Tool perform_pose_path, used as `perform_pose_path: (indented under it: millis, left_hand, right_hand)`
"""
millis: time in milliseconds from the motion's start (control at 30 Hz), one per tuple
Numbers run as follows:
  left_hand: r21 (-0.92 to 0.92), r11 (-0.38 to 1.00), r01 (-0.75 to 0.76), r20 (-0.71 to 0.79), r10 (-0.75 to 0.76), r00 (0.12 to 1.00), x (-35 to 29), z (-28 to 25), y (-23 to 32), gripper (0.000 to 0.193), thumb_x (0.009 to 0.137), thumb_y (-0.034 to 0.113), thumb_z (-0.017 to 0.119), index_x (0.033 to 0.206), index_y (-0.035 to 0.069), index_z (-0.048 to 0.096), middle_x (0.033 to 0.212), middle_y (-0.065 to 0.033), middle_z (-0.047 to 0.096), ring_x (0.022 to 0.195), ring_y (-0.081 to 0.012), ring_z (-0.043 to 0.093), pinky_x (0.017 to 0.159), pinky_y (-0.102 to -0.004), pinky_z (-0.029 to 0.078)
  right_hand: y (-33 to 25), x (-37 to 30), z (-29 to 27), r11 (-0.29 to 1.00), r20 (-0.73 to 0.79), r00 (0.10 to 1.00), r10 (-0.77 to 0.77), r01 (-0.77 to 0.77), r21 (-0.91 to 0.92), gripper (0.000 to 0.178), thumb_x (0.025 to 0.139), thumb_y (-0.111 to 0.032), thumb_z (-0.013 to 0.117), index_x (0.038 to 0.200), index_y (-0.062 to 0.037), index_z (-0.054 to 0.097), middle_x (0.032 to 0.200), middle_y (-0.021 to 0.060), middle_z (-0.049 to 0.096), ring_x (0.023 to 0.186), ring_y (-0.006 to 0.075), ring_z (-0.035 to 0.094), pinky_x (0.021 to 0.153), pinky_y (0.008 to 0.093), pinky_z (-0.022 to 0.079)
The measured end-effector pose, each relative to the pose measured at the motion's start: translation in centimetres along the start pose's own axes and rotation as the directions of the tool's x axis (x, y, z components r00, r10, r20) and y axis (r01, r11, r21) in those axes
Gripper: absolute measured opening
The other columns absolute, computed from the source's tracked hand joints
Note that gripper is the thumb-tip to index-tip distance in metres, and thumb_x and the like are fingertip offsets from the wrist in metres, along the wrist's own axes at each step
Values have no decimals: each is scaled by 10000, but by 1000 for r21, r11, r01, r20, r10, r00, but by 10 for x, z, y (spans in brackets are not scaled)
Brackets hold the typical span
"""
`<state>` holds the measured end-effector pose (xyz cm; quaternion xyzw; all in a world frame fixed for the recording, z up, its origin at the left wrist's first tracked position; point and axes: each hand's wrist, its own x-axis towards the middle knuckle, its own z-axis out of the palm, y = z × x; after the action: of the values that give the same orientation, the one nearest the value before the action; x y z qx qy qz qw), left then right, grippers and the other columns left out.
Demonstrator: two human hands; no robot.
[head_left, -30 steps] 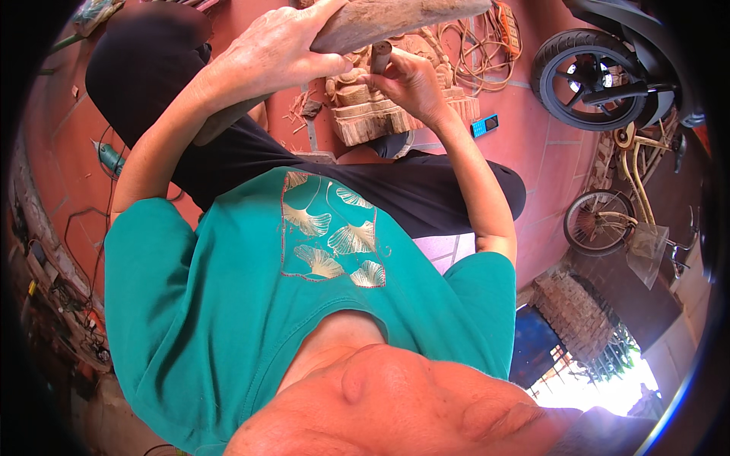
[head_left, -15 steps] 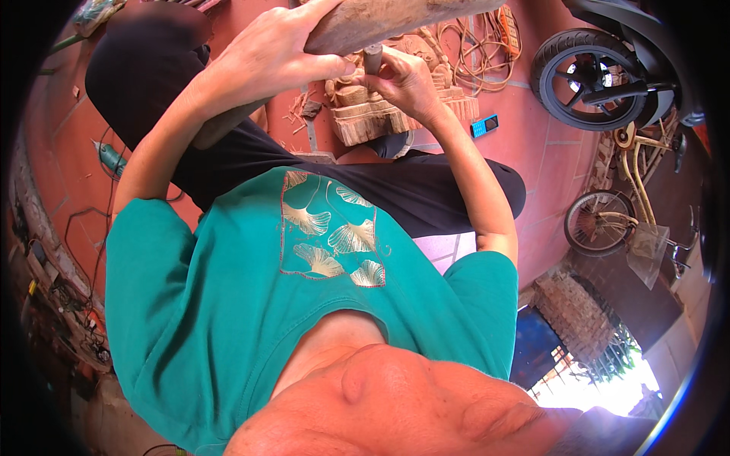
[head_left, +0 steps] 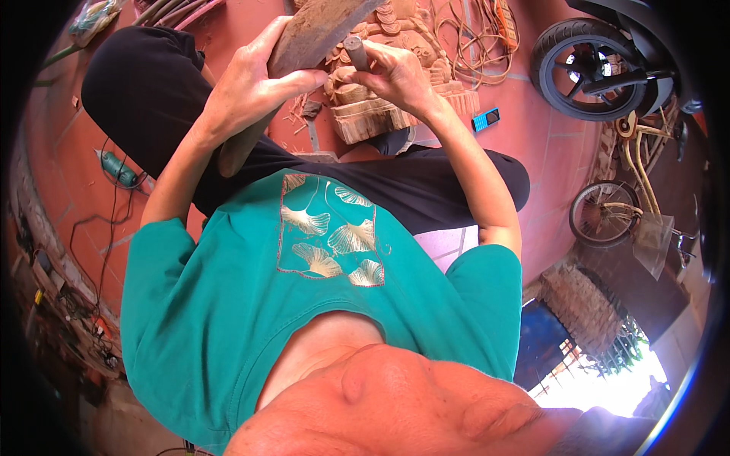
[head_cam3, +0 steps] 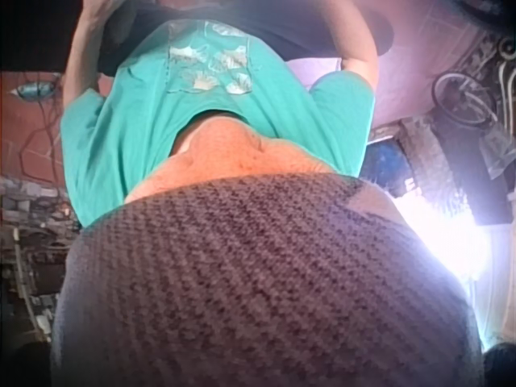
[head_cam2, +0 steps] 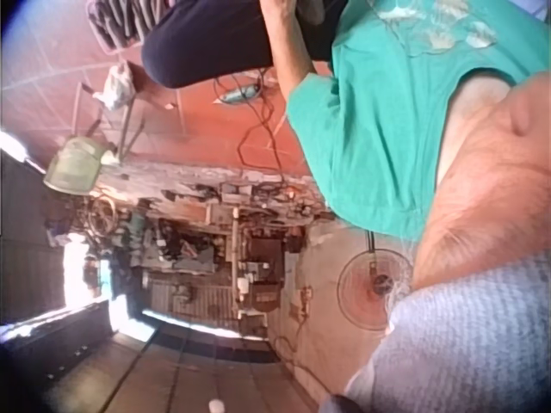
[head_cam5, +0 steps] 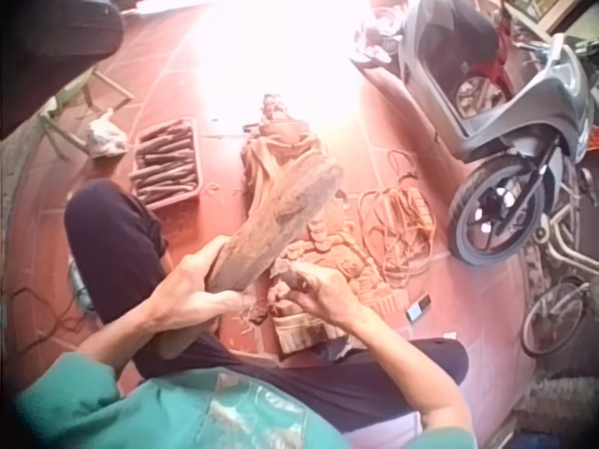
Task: The person carves a wooden sculpture using a chisel and mallet. They repeatedly strike the chisel to shape the wood, occasionally adjusting the sculpture's position.
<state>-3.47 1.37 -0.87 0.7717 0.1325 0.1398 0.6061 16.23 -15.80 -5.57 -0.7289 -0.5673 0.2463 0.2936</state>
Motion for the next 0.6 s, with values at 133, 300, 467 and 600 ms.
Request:
perform_pose_path:
  millis: [133, 300, 467, 600]
  left_hand:
    - [272, 962, 18, 103, -48, 993, -3, 0, -10, 564, 841, 295, 777, 1256, -14, 554, 892, -205, 699, 863, -250, 708, 772, -361, 534]
    - [210, 960, 185, 188, -225, 956, 0, -5, -4, 611, 854, 281, 754, 1342, -11, 531, 1032, -160, 697, 957, -223, 674, 894, -374, 514]
    - [158, 975, 158, 140, -180, 974, 1, -5, -5, 626, 850, 282, 759, 1355, -8, 530, 1028, -168, 706, 966, -229, 680, 904, -377, 514]
    - [179, 974, 140, 144, -166, 976, 0, -2, -7, 626, 850, 284, 760, 1354, -7, 530, 1033, -165, 707, 965, -228, 681, 905, -371, 514]
  right_hand:
    - [-1, -2, -1, 998, 20, 998, 60, -60, -33, 333, 846, -309, 802, 1061, -96, 664, 809, 115, 703, 761, 323, 704, 670, 420, 531]
    - [10, -7, -6, 971, -51, 972, 231, -233, -49, 321, 864, -326, 808, 999, -72, 665, 785, 112, 711, 729, 263, 723, 642, 381, 542]
    - [13, -14, -18, 977, -176, 967, 185, -161, 141, 334, 847, -313, 839, 930, -47, 653, 748, 64, 707, 701, 171, 720, 631, 321, 545]
    - [3, -20, -8, 973, -121, 966, 228, -220, 70, 337, 846, -316, 837, 960, -61, 648, 753, 75, 703, 717, 194, 728, 642, 337, 550]
